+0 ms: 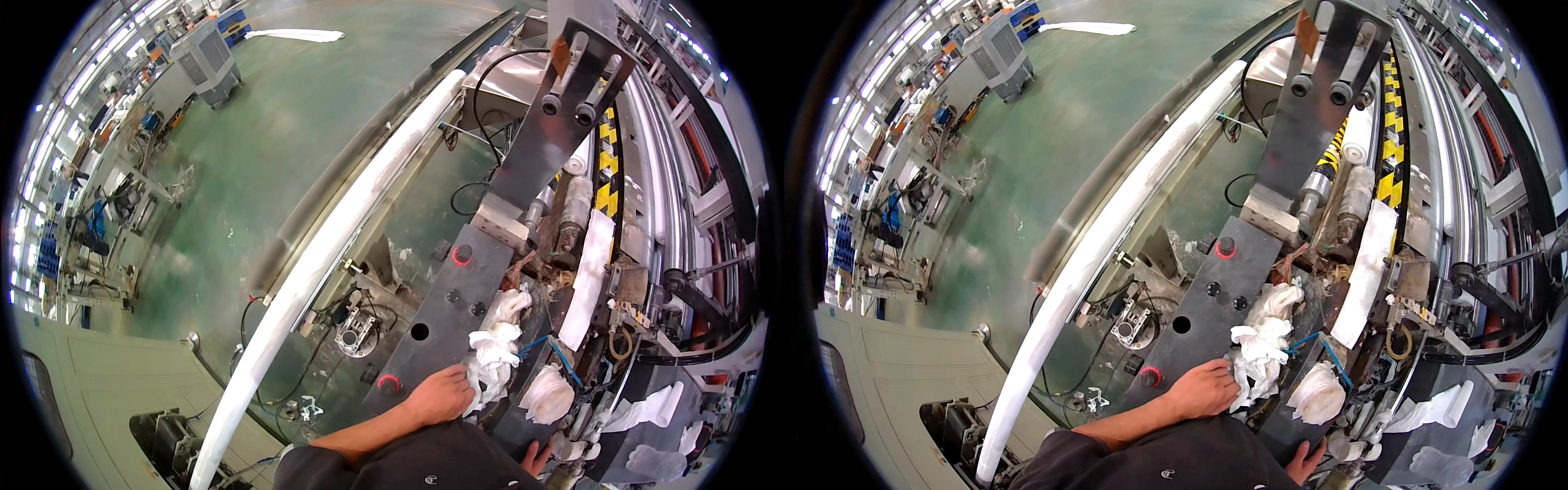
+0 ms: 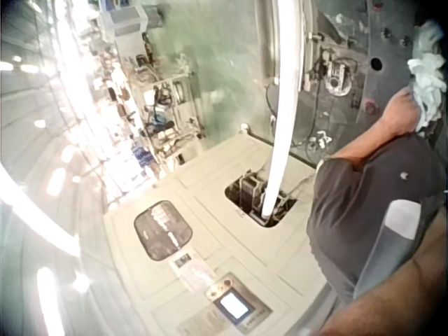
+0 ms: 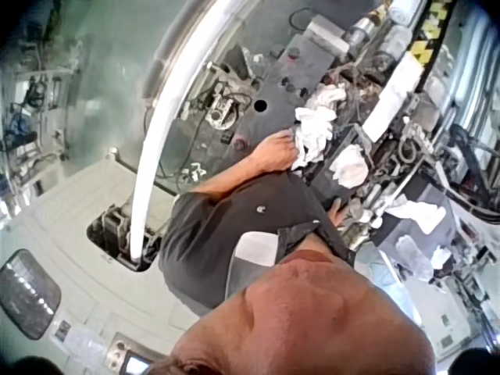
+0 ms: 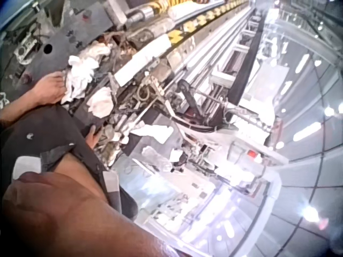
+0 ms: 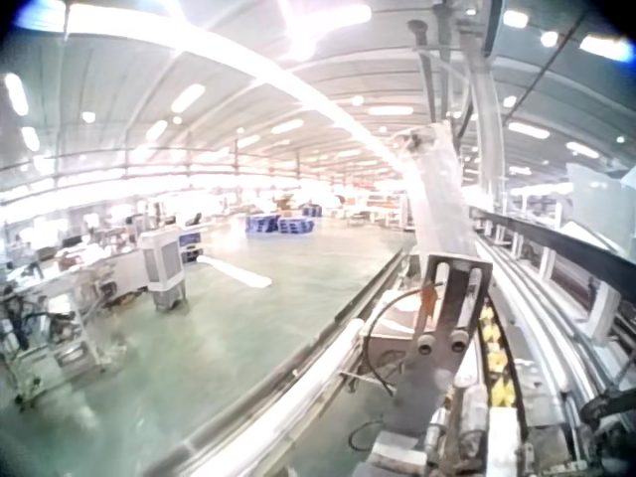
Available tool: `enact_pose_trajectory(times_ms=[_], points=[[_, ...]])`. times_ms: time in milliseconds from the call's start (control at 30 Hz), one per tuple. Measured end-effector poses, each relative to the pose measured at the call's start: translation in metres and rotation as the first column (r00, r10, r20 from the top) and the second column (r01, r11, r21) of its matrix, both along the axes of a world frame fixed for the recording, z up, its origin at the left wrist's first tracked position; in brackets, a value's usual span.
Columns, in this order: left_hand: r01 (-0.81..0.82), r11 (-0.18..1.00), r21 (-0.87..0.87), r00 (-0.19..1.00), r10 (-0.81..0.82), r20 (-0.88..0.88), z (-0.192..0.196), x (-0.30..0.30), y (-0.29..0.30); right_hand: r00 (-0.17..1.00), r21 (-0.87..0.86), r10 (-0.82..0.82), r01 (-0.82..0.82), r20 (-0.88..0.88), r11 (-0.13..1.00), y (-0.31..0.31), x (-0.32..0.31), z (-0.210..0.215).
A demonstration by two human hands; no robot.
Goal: The person cleans industrial machinery with wipes and then holds up a circular metal glass-centered component for examination.
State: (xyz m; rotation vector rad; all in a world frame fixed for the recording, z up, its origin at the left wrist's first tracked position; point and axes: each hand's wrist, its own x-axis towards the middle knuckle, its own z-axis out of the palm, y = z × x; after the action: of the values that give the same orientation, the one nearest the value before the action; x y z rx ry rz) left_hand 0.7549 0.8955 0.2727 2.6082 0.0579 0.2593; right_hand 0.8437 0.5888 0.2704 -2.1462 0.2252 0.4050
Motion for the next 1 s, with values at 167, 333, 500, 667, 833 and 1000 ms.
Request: enact_pose_trajectory(times_ms=[167, 333, 500, 667, 833, 1000], points=[[-0.008, 1.0, -0.018, 0.999, 0.009, 0.038, -0.001, -0.004, 0.002, 0.997, 0.061, -0.077, 0.077, -0.014, 0.995, 0.016, -0.008, 0.012], [0.028, 1.0, -0.009, 1.0, -0.028, -0.008, 0.004, -0.002, 0.005, 0.975, 0.053, 0.13, -0.142, 0.178, 0.988, -0.049, 0.009, -0.059], [0.037, 0.999, -0.03, 0.999, -0.036, 0.017, 0.005, 0.007, 0.007, 0.999, 0.1, 0.004, -0.008, 0.05, 0.995, 0.003, -0.007, -0.003], [0.0, 1.0, 0.016, 1.0, 0.0, 0.005, 0.01, 0.006, 0.006, 0.996, 0.225, 0.051, -0.066, 0.075, 0.972, 0.014, -0.003, 0.007], [0.019, 0.999, 0.032, 1.0, -0.018, -0.023, 0.012, 0.011, 0.003, 0.993, 0.21, -0.002, -0.023, 0.115, 0.977, 0.002, -0.011, -0.011], [0.026, 0.995, 0.093, 0.999, -0.023, -0.032, 0.018, 0.014, 0.001, 0.982, 0.143, 0.005, -0.032, 0.189, 0.989, 0.0, -0.015, -0.02]])
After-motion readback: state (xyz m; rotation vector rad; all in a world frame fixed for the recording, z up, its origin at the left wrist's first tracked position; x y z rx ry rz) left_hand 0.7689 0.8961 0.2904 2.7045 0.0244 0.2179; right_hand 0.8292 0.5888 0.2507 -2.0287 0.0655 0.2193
